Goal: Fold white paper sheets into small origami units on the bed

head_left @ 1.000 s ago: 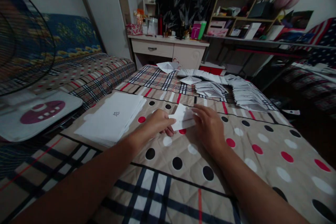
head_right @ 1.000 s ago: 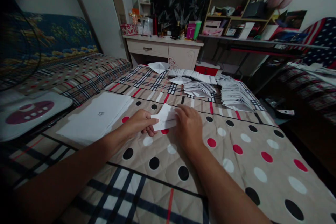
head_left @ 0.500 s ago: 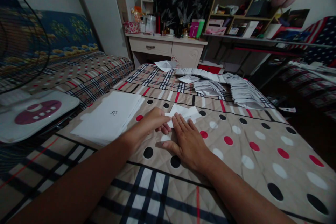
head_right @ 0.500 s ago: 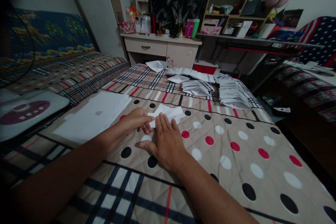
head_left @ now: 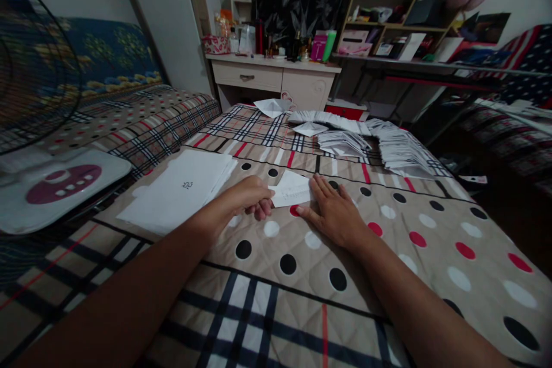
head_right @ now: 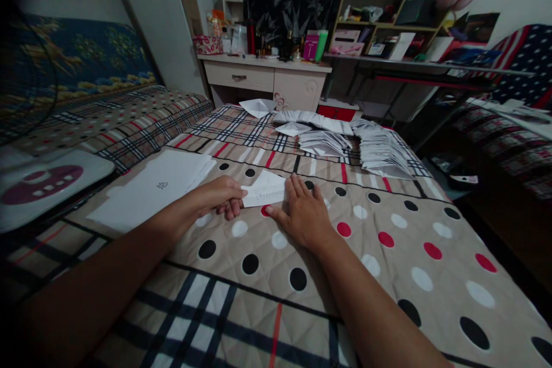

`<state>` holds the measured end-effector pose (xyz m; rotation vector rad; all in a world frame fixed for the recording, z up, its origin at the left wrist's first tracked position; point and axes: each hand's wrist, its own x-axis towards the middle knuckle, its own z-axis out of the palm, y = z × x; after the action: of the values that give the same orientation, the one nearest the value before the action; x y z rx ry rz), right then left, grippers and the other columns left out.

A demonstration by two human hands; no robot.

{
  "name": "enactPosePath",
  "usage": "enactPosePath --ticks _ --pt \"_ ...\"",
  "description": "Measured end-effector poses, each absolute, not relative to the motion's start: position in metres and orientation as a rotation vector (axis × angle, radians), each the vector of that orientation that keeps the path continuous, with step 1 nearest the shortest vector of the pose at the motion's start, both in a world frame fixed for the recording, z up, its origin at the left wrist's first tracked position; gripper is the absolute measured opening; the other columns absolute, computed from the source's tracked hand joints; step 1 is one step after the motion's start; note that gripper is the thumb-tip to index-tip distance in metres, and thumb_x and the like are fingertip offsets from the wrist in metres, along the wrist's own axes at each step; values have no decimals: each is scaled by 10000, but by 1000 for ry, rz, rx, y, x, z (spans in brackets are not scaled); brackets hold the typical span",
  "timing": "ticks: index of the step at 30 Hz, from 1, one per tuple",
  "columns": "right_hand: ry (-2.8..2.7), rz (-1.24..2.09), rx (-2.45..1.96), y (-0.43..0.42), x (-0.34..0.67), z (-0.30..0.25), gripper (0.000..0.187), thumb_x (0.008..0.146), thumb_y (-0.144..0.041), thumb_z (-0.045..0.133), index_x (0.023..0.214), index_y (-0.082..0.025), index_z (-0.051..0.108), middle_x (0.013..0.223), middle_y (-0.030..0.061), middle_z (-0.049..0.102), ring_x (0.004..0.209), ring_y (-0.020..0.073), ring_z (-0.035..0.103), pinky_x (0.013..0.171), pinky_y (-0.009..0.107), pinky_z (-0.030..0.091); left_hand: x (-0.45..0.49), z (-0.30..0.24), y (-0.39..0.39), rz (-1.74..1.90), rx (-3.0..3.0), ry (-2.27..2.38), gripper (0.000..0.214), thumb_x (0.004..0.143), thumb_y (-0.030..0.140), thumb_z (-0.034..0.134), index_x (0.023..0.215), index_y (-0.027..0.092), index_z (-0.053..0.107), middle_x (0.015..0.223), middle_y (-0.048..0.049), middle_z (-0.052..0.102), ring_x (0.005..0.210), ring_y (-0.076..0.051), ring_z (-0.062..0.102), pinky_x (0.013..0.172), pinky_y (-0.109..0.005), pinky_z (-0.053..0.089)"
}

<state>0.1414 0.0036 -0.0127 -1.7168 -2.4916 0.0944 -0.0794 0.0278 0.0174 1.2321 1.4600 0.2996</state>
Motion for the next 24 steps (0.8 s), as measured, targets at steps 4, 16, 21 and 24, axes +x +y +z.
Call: enactPosePath --ticks 4,16,21,24 --pt "-2479 83 -1757 8 144 -13 789 949 -595 385 1531 -66 325 1611 185 249 1505 291 222 1194 540 197 -90 17 33 262 1271 1514 290 855 200 497 582 124 560 467 -22 573 375 -95 515 413 -213 236" --pt "-2436 85 -1783 6 137 -11 729 946 -483 432 1514 -35 346 1599 197 282 1502 291 233 1196 487 196 -76 5 13 730 2737 1183 438 744 247 721 1176 229 655 1290 -83 610 1215 -277 529 1020 -444 420" --pt "-2410 102 -1779 5 136 -11 721 933 -455 460 1506 -30 358 1594 208 282 1490 304 266 1184 509 214 -71 -6 12 555 2872 1192 407 782 75 603 1171 187 648 1229 -95 658 1159 -261 582 1020 -446 418" --pt "-2338 125 -1710 7 138 -15 678 911 -430 502 1473 -58 427 1571 203 340 1473 308 308 1177 532 224 -75 -10 17 574 2856 1231 352 808 44 559 1117 167 674 1130 -103 706 1044 -247 640 967 -431 460"
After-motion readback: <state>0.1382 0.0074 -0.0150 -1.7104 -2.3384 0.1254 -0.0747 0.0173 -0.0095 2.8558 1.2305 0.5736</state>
